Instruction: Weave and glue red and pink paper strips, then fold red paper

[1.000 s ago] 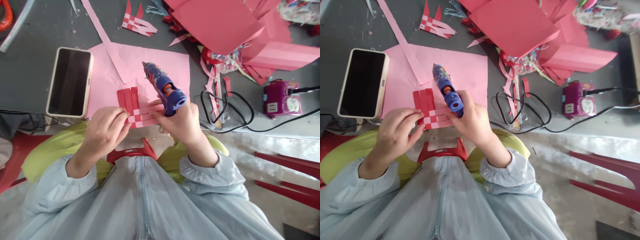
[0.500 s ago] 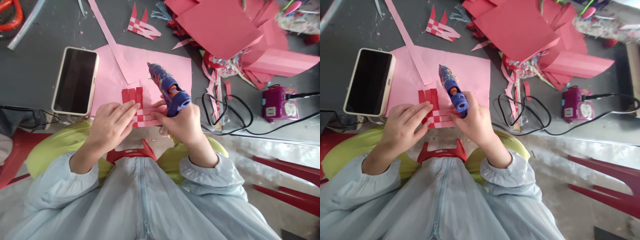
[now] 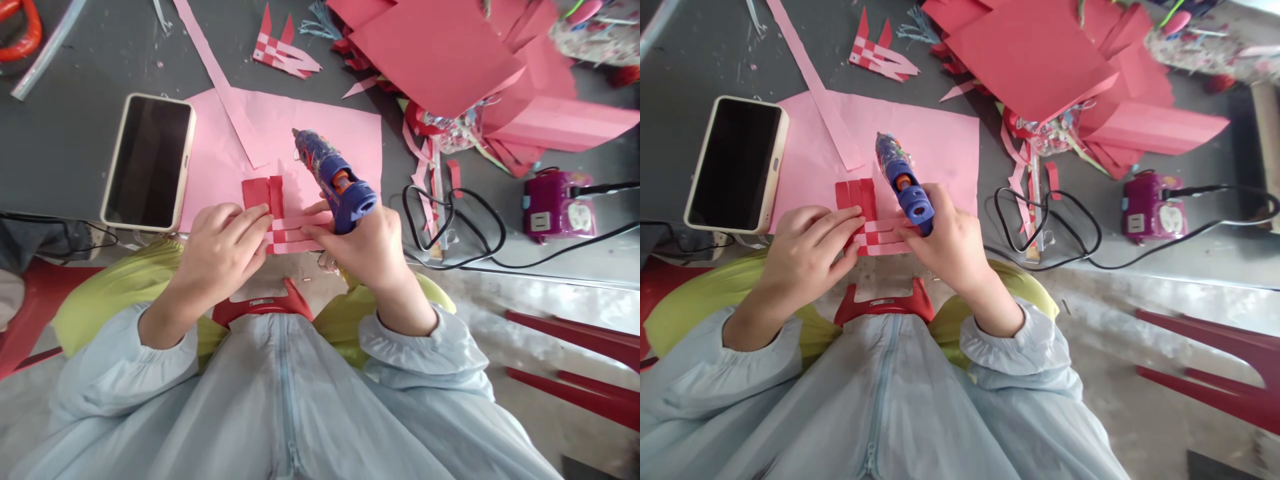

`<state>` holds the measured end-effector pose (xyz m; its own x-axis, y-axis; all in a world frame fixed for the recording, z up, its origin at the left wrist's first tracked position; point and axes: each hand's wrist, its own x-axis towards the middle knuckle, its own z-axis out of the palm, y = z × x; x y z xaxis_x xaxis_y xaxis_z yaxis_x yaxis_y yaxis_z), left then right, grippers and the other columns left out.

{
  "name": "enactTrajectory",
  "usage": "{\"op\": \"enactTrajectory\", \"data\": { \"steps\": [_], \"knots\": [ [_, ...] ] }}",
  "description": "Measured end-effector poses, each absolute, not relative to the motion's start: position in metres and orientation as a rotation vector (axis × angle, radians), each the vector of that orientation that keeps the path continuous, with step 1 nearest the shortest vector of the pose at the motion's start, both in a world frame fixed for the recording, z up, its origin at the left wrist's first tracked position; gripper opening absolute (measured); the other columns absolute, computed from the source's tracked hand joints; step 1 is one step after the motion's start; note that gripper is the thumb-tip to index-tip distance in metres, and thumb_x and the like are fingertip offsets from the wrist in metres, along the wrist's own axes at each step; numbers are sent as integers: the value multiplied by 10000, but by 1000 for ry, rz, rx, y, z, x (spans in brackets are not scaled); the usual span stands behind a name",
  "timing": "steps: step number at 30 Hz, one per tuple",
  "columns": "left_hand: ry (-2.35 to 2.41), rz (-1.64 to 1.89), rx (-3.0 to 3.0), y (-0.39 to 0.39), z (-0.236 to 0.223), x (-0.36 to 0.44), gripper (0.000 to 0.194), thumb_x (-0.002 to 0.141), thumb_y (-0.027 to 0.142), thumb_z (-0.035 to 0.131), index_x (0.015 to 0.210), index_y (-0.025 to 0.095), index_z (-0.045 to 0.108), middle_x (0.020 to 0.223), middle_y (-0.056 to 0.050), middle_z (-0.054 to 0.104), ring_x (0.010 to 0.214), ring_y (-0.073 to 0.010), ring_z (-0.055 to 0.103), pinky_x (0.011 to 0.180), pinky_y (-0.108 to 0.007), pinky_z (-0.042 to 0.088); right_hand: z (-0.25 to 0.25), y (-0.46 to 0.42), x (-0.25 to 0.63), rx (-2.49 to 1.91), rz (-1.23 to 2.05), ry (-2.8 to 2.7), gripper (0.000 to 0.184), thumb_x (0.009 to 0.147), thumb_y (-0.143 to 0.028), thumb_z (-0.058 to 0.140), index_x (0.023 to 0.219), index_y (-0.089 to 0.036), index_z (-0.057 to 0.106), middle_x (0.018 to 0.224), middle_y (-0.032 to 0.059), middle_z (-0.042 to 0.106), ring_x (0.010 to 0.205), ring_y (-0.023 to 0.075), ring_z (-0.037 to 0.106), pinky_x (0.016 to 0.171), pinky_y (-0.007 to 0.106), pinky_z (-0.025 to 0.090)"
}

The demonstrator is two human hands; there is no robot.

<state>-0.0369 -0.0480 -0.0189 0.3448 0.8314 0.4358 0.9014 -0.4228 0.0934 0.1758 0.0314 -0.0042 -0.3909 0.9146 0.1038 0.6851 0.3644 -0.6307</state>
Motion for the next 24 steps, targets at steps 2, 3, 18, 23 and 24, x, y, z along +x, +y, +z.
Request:
{"op": "enactTrajectory", "data": {
  "steps": [2, 3, 18, 23, 24],
  "knots": [
    [-1611, -641, -2455, -48, -18, -37, 298, 894, 158, 555, 1176, 178, 652, 1195, -77, 737, 945, -258, 611, 806, -440, 523, -5, 32, 177, -1383, 676, -2203, 277, 744, -287, 714, 1011, -240, 657, 860, 20, 783, 853, 255, 759, 757, 376, 584],
    [-1625, -650, -2466, -48, -18, -37, 309, 895, 157, 552, 1187, 179, 650, 1198, -82, 735, 953, -262, 612, 808, -447, 524, -6, 32, 177, -1385, 676, -2207, 279, 753, -296, 710, 1020, -239, 656, 866, 25, 783, 854, 256, 758, 757, 378, 583],
    [-1658, -592, -2452, -47, -18, -34, 311, 903, 178, 543, 1195, 160, 649, 1157, -100, 735, 935, -264, 617, 793, -445, 515, 6, 31, 171, -1432, 761, -2190, 287, 726, -257, 714, 1005, -238, 650, 808, 4, 737, 756, 218, 727, 734, 352, 562],
    [-1676, -569, -2428, -44, -21, -33, 307, 929, 223, 545, 1213, 159, 646, 1129, -90, 731, 934, -268, 604, 791, -440, 474, 8, 33, 170, -1446, 742, -2143, 244, 708, -282, 730, 926, -234, 630, 727, -16, 706, 657, 196, 692, 677, 347, 556],
    [-1686, -570, -2430, -44, -21, -32, 303, 935, 238, 550, 1211, 161, 647, 1123, -90, 731, 936, -270, 602, 788, -441, 467, 7, 34, 169, -1455, 726, -2137, 240, 706, -286, 732, 915, -234, 627, 720, -15, 702, 658, 199, 691, 666, 346, 553]
  ]
}}
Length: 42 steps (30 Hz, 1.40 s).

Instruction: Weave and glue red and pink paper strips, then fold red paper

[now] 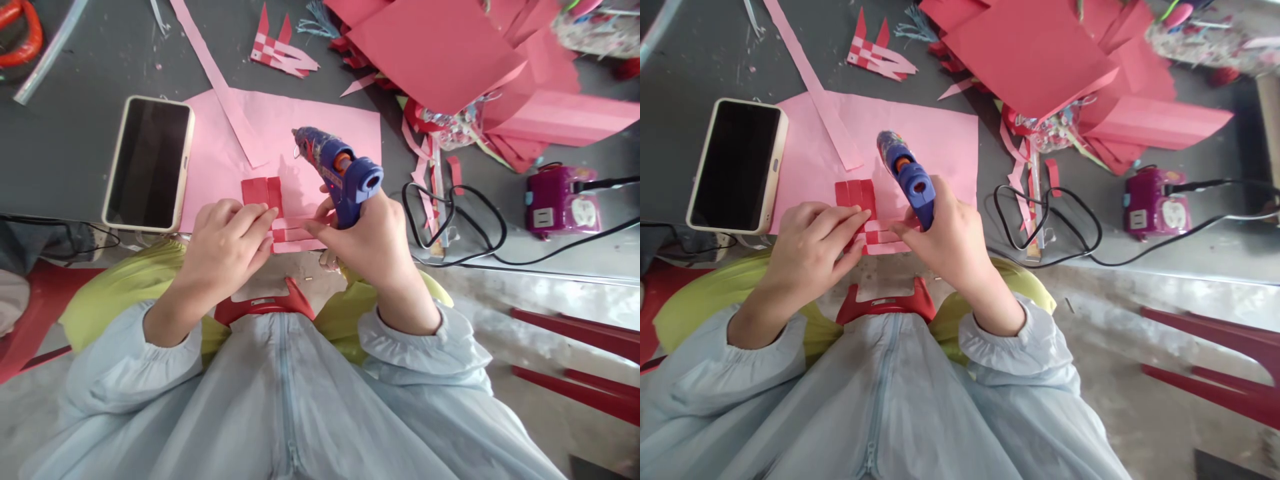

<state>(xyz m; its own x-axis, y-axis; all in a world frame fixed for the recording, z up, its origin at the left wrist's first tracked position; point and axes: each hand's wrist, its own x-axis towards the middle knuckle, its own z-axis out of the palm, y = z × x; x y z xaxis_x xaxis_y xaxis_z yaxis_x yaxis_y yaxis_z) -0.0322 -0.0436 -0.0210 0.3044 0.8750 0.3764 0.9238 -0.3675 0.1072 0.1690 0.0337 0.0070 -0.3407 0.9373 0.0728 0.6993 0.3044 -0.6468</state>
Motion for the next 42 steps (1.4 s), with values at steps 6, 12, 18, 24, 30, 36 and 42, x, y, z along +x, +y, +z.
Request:
{"op": "enactTrajectory", "data": {
  "steps": [6, 12, 18, 24, 30, 36, 42],
  "knots": [
    [-1773, -635, -2381, -42, -22, -28, 298, 935, 337, 612, 1178, 174, 671, 1065, -88, 728, 940, -271, 601, 761, -438, 451, 7, 36, 164, -1454, 726, -2136, 233, 712, -280, 729, 912, -238, 618, 750, 1, 703, 698, 210, 701, 656, 344, 552],
    [-1838, -632, -2389, -40, -19, -26, 272, 928, 363, 624, 1121, 194, 712, 1031, -67, 733, 929, -261, 601, 755, -422, 449, 14, 38, 159, -1455, 808, -2055, 258, 696, -270, 723, 926, -232, 613, 823, -1, 716, 689, 185, 686, 697, 359, 578],
    [-1865, -566, -2414, -38, -15, -26, 289, 937, 371, 611, 1131, 184, 715, 1027, -73, 739, 921, -260, 592, 742, -417, 441, 18, 39, 157, -1443, 891, -2039, 287, 723, -253, 690, 1002, -230, 623, 701, -34, 673, 646, 166, 652, 730, 371, 578],
    [-1936, -524, -2433, -41, -11, -24, 294, 962, 364, 570, 1162, 194, 702, 1065, -77, 738, 957, -270, 599, 761, -430, 440, 19, 41, 157, -1440, 897, -2039, 232, 698, -225, 684, 921, -233, 618, 665, -43, 646, 612, 155, 618, 689, 364, 573],
    [-1914, -504, -2431, -41, -11, -24, 302, 970, 361, 551, 1165, 184, 698, 1077, -84, 739, 944, -270, 589, 750, -438, 442, 20, 41, 157, -1426, 892, -2017, 196, 688, -220, 685, 866, -233, 603, 670, -40, 639, 596, 148, 601, 661, 353, 567],
    [-1909, -490, -2429, -40, -11, -25, 297, 963, 393, 567, 1142, 196, 699, 1069, -69, 740, 941, -264, 595, 748, -423, 429, 24, 39, 152, -1423, 947, -2032, 225, 714, -223, 684, 929, -215, 620, 690, -31, 631, 595, 143, 599, 628, 340, 549],
    [-1901, -532, -2424, -41, -14, -26, 281, 974, 413, 547, 1114, 217, 691, 1057, -57, 733, 963, -262, 605, 758, -432, 440, 29, 34, 143, -1407, 985, -2026, 235, 732, -249, 690, 950, -210, 612, 673, -29, 624, 575, 139, 584, 556, 315, 518]
  ]
}}
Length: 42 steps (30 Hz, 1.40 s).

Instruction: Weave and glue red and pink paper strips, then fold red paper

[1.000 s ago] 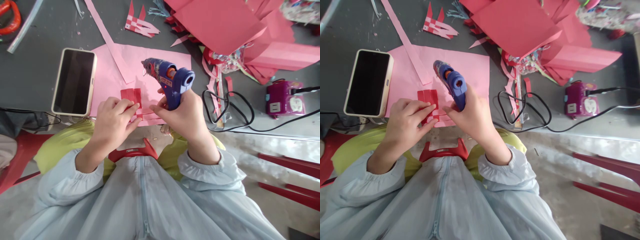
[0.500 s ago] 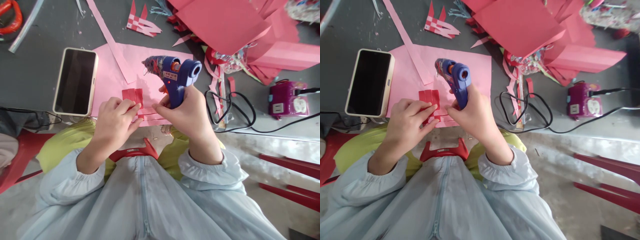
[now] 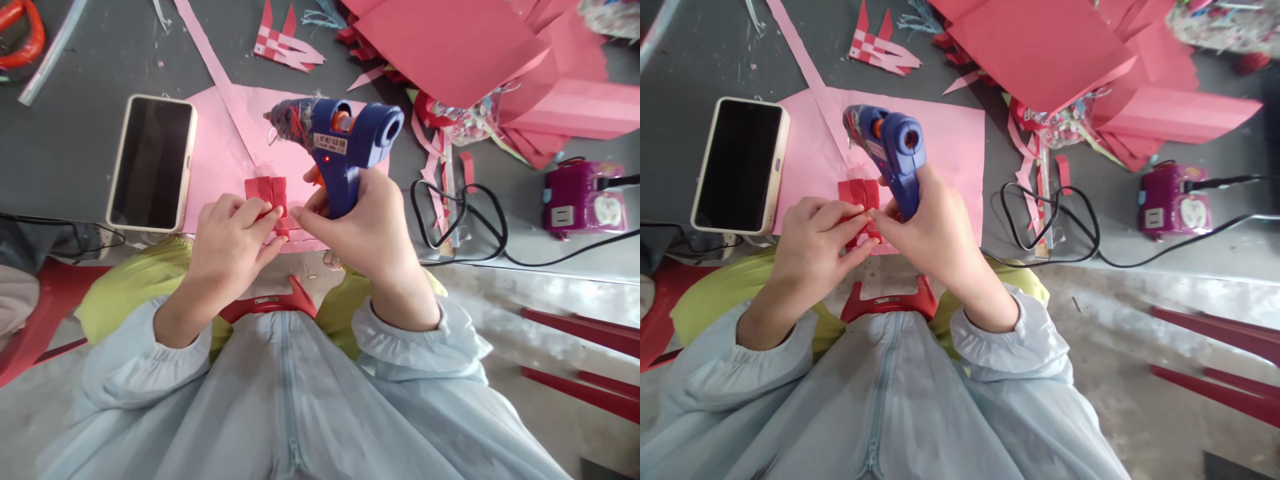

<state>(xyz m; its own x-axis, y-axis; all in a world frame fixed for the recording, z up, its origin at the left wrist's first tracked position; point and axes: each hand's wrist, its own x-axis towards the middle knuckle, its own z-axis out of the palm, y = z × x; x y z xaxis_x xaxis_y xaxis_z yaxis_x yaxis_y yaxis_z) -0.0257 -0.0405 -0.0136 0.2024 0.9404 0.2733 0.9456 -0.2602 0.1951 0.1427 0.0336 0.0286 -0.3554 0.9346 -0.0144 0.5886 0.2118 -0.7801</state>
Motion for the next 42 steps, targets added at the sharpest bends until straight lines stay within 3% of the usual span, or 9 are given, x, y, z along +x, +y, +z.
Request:
{"op": "enactTrajectory", "data": {
  "steps": [9, 22, 31, 42],
  "knots": [
    [-1952, -574, -2440, -40, -16, -25, 226, 951, 430, 581, 1038, 246, 681, 1059, -53, 732, 974, -285, 620, 751, -450, 430, 31, 33, 137, -1389, 1011, -1990, 207, 744, -242, 676, 944, -225, 623, 726, -19, 655, 585, 131, 572, 565, 325, 533],
    [-1954, -580, -2441, -40, -15, -25, 282, 981, 434, 519, 1106, 233, 672, 1052, -44, 737, 979, -277, 599, 779, -424, 397, 34, 36, 141, -1416, 1007, -1984, 256, 731, -259, 699, 970, -219, 617, 691, -41, 632, 604, 135, 591, 623, 336, 534],
    [-2038, -596, -2460, -40, -15, -26, 278, 959, 440, 552, 1161, 286, 666, 1103, -52, 722, 1011, -291, 608, 806, -455, 436, 32, 42, 145, -1386, 987, -2048, 225, 754, -277, 681, 962, -226, 614, 718, -26, 647, 633, 146, 611, 635, 336, 546],
    [-2014, -631, -2434, -40, -18, -26, 203, 967, 396, 538, 1001, 248, 672, 1037, -54, 720, 1000, -266, 597, 793, -457, 471, 36, 32, 127, -1353, 1078, -2083, 182, 789, -266, 661, 954, -235, 590, 710, -32, 592, 617, 137, 569, 572, 321, 531]
  ]
}}
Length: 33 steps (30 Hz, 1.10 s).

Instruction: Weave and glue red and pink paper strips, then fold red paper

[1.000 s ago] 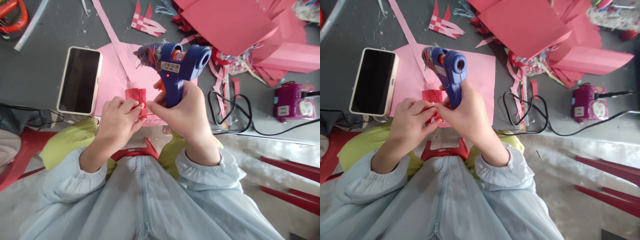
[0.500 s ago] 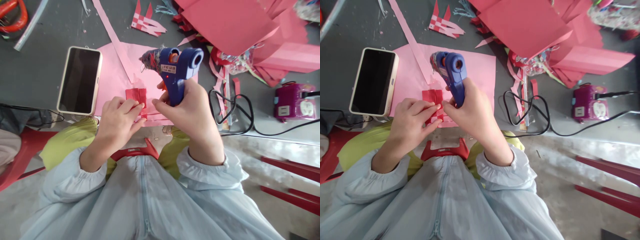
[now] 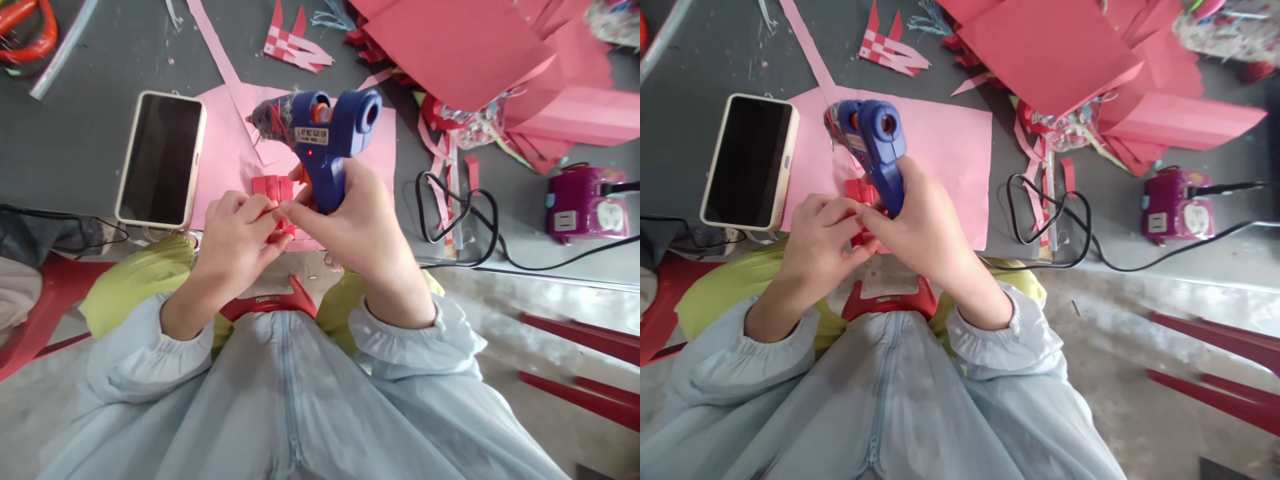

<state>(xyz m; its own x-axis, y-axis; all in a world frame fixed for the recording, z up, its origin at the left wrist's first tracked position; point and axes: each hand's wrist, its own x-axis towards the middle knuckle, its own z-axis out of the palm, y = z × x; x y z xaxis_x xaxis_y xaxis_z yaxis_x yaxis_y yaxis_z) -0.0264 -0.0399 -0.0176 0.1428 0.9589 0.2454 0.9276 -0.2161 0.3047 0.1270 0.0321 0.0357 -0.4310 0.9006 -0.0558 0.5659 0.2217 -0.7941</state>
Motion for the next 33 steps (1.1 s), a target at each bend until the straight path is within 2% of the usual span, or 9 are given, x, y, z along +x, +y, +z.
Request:
{"op": "enactTrajectory", "data": {
  "steps": [9, 20, 26, 33],
  "knots": [
    [1912, 655, 2326, -40, -21, -26, 205, 971, 393, 538, 1013, 247, 675, 1058, -41, 733, 982, -253, 581, 791, -447, 462, 35, 31, 124, -1364, 1083, -2036, 215, 780, -266, 656, 982, -245, 588, 709, -37, 592, 630, 142, 582, 585, 324, 536],
    [1918, 658, 2299, -41, -19, -26, 291, 942, 430, 595, 1140, 241, 693, 1082, -59, 728, 994, -272, 587, 828, -452, 455, 37, 42, 143, -1420, 991, -2116, 167, 730, -219, 657, 879, -218, 581, 676, -44, 585, 558, 111, 516, 550, 298, 476],
    [1911, 618, 2316, -41, -18, -26, 348, 953, 422, 577, 1215, 216, 678, 1096, -74, 725, 999, -270, 593, 817, -442, 454, 27, 48, 154, -1442, 948, -2214, 316, 686, -347, 763, 917, -210, 596, 633, -42, 598, 579, 159, 581, 582, 324, 480],
    [1922, 557, 2353, -41, -15, -25, 339, 958, 400, 559, 1202, 205, 690, 1082, -82, 725, 997, -280, 582, 806, -445, 435, 20, 46, 155, -1515, 758, -2258, 372, 657, -323, 785, 969, -202, 623, 674, -19, 640, 622, 205, 617, 636, 350, 475]
  ]
}}
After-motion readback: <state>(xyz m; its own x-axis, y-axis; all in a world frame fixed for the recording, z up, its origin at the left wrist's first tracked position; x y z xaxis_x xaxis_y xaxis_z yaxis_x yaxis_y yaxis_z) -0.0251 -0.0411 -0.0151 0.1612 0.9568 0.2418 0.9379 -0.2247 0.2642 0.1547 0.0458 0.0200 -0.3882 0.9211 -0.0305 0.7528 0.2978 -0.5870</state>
